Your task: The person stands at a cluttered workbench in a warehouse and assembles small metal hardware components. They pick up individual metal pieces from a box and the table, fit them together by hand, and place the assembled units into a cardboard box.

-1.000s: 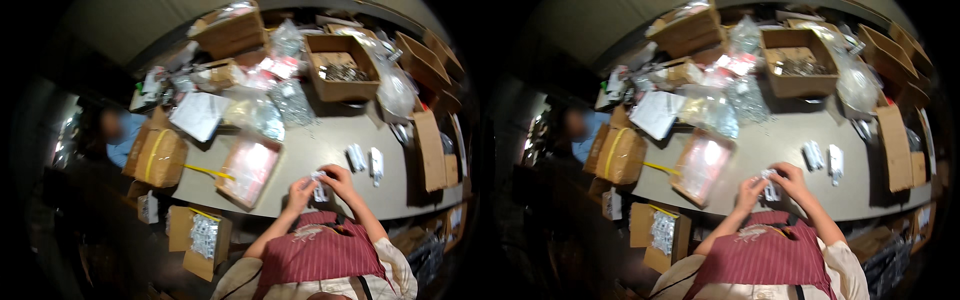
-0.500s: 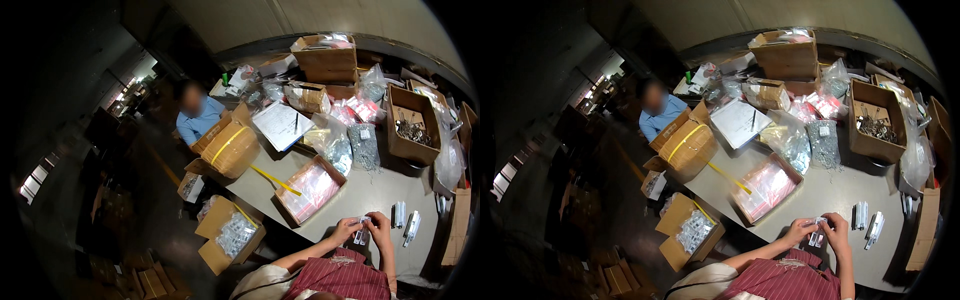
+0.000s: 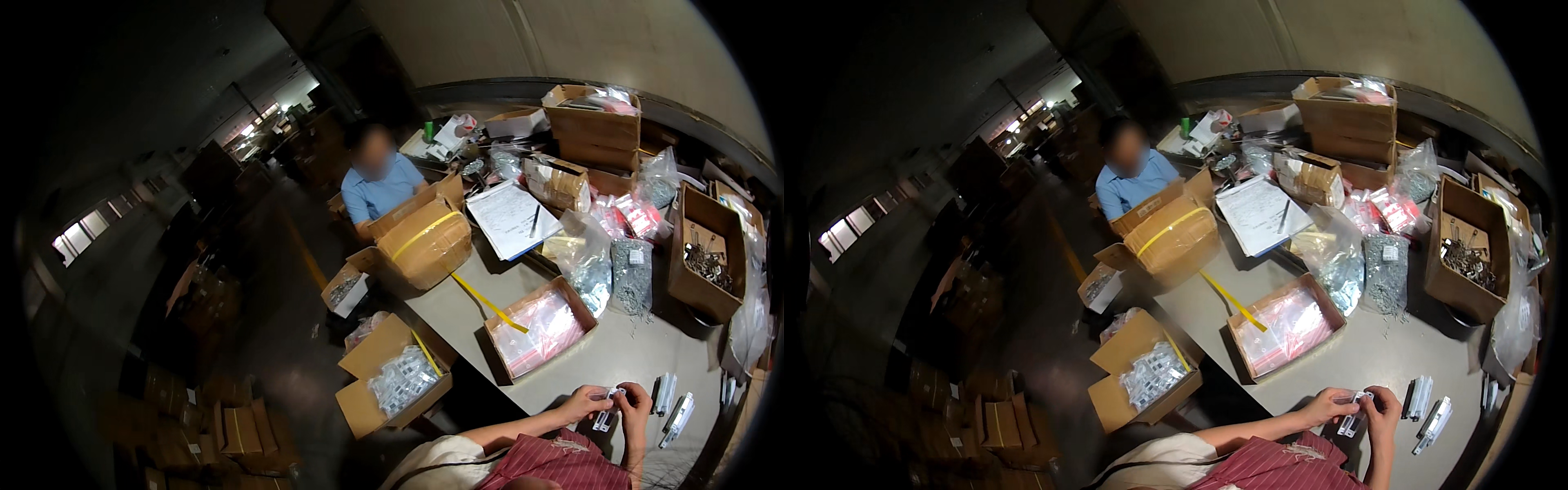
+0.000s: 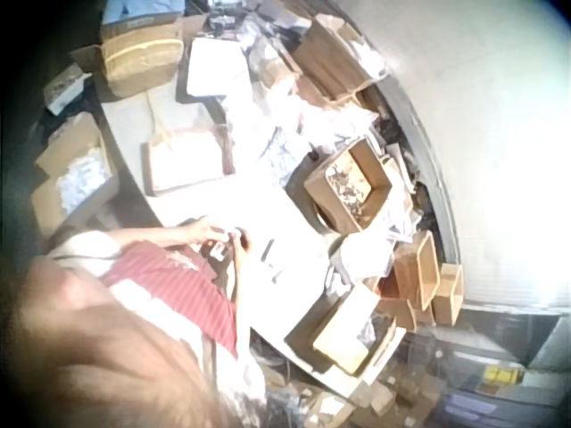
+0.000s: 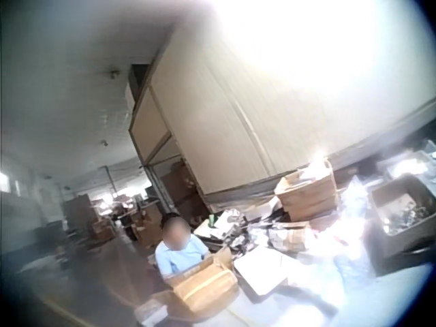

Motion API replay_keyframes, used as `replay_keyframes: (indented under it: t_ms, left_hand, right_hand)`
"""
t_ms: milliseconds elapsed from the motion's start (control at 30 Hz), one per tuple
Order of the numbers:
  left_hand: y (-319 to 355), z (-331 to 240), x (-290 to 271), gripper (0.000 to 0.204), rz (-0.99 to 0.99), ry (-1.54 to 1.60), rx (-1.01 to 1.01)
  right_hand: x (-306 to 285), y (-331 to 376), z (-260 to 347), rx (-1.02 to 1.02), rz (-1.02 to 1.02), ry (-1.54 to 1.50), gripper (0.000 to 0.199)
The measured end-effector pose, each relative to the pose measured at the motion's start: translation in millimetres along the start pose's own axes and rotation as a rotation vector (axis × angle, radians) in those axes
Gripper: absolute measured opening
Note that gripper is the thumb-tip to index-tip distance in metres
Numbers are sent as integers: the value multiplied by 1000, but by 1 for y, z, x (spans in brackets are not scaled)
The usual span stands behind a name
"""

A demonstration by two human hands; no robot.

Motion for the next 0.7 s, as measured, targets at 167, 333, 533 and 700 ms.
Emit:
replay_keyframes:
  t_ms: [167,333,533,700]
  left_hand:
    - [-2,10,-3,24,-9,29,-10]
    - [5,0,1,21,38,70,-67]
    - [6,5,3,19,49,123,-78]
    - [3,0,-2,22,-17,73,-25]
  right_hand:
    - [4,1,6,11,29,33,17]
    - [4,1,0,38,102,40,18]
    - [2,3,-2,141,124,-30,16]
    - [7,2,-12,76,62,19,16]
Point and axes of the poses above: each hand's wrist, its own y-axis away from the middle knuckle, its own x-axis out of the palm, z = x × y, the point moved 7 cm from there along -y, towards the middle knuckle, and after that the axes turned 8 degrees about -z, right-handed, at the moved point
